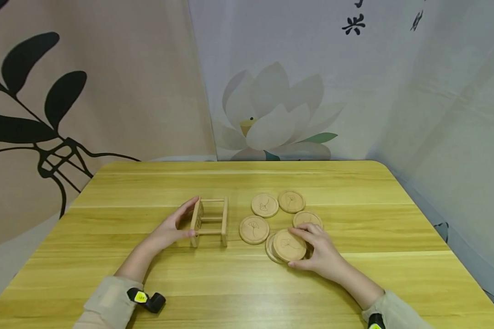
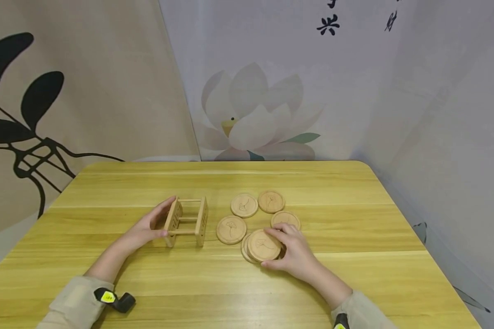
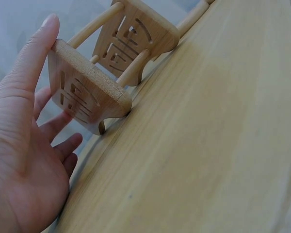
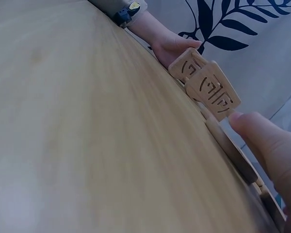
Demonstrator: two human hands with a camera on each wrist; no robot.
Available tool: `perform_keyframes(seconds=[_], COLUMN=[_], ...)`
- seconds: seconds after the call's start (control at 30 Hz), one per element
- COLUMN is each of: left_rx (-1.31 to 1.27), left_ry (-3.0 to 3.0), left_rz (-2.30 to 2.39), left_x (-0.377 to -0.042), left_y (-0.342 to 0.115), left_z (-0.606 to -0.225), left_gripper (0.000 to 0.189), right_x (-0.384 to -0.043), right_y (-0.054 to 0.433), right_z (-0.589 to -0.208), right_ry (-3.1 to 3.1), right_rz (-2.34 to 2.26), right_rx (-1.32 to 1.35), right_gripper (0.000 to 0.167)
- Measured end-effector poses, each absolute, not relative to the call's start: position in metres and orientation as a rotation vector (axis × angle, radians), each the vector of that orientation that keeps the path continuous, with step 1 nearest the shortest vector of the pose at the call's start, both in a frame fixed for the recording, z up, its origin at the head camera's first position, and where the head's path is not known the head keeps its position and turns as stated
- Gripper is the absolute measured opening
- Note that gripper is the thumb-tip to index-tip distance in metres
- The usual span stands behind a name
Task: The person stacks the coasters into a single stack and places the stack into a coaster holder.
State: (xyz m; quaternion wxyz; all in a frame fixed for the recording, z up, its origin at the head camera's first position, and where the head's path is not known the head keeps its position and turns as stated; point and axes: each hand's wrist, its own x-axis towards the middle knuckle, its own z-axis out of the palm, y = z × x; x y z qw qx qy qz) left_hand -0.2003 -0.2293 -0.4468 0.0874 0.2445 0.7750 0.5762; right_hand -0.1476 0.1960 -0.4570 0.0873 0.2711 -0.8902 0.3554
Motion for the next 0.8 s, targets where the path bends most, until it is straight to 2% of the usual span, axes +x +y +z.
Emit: perform_keyframes(seconds=[0.8], left_rx=[0.713], left_ry=[2.333], left_rz=[1.703], left_x=[-0.202], left_y=[-0.229], left_z=[-0.448], left_gripper=[0.086], right_x=[-0.153], right_y=[0.184], right_z=[-0.457], right_ry=[-2.693], right_rz=[1.055], right_rx=[0.839], right_gripper=[0.081])
